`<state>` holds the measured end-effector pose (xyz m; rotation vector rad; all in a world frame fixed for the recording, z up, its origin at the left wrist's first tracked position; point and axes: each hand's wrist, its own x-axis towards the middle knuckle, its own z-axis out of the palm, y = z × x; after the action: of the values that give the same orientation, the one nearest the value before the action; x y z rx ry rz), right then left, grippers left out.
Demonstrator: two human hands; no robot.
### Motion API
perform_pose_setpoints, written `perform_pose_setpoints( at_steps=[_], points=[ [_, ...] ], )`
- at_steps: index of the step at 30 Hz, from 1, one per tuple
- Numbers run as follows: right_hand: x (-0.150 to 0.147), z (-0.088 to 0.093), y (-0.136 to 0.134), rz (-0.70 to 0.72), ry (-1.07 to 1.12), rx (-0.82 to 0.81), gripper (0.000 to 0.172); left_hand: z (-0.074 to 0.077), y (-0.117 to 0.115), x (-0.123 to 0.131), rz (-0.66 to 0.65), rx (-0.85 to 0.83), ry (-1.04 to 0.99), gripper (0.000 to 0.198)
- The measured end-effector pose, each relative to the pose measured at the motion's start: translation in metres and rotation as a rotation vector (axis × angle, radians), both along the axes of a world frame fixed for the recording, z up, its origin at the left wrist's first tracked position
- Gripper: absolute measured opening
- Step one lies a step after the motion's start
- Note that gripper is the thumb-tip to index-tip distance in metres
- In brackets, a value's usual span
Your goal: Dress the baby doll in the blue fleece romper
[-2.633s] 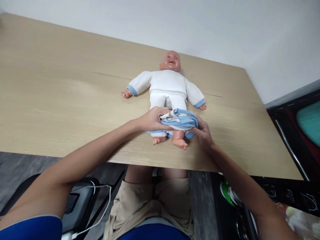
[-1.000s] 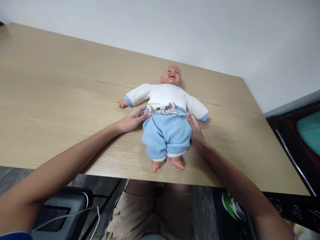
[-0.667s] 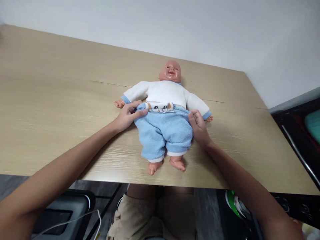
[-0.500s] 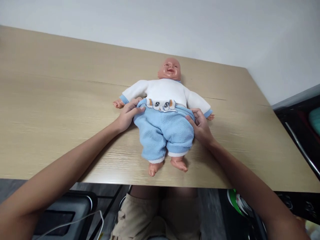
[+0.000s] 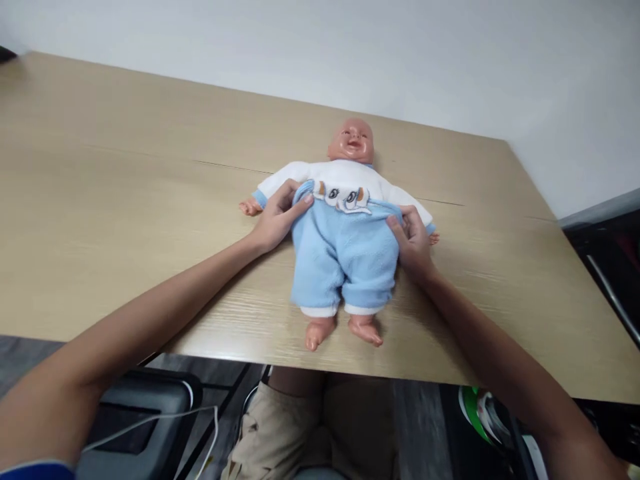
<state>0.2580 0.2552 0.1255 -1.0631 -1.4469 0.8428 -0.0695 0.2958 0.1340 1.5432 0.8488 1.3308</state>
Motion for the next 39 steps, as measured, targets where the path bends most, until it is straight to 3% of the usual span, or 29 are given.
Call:
perform_pose_setpoints(
  at_steps=[6, 12, 17, 21, 25, 28, 31, 35, 39],
  points=[
    [-0.004, -0.011, 0.038, 0.000, 0.099, -0.165, 0.068, 0.003, 0.025, 0.011, -0.048, -0.183, -0.123, 0.065],
    [0.005, -0.005, 0.027, 0.026, -0.078, -0.165, 0.062, -0.002, 0.022, -0.012, -0.142, -0.162, -0.015, 0.049],
    [-0.002, -0.001, 0.025, 0.105, 0.158, -0.229, 0.060, -0.003, 0.020, -0.006, -0.186, -0.272, -0.174, 0.048],
    [-0.005, -0.003, 0.027, 0.117, 0.232, -0.230, 0.063, -0.004, 0.025, -0.013, -0.260, -0.284, -0.114, 0.039],
    [0.012, 0.004, 0.023, 0.188, 0.057, -0.269, 0.048, 0.000, 0.033, -0.041, -0.338, -0.237, 0.049, 0.031],
    [0.032, 0.014, 0.020, 0.242, -0.124, -0.242, 0.037, 0.009, 0.036, -0.057, -0.449, -0.182, 0.183, 0.042],
    [0.039, 0.019, 0.018, 0.257, -0.168, -0.225, 0.037, 0.018, 0.036, -0.064, -0.512, -0.158, 0.240, 0.051],
    [0.020, 0.014, 0.014, 0.199, 0.024, -0.281, 0.050, 0.020, 0.033, -0.060, -0.532, -0.128, 0.308, 0.049],
    [-0.004, 0.010, 0.010, 0.196, 0.272, -0.325, 0.066, 0.004, 0.031, -0.044, -0.433, -0.153, 0.204, 0.045]
  ],
)
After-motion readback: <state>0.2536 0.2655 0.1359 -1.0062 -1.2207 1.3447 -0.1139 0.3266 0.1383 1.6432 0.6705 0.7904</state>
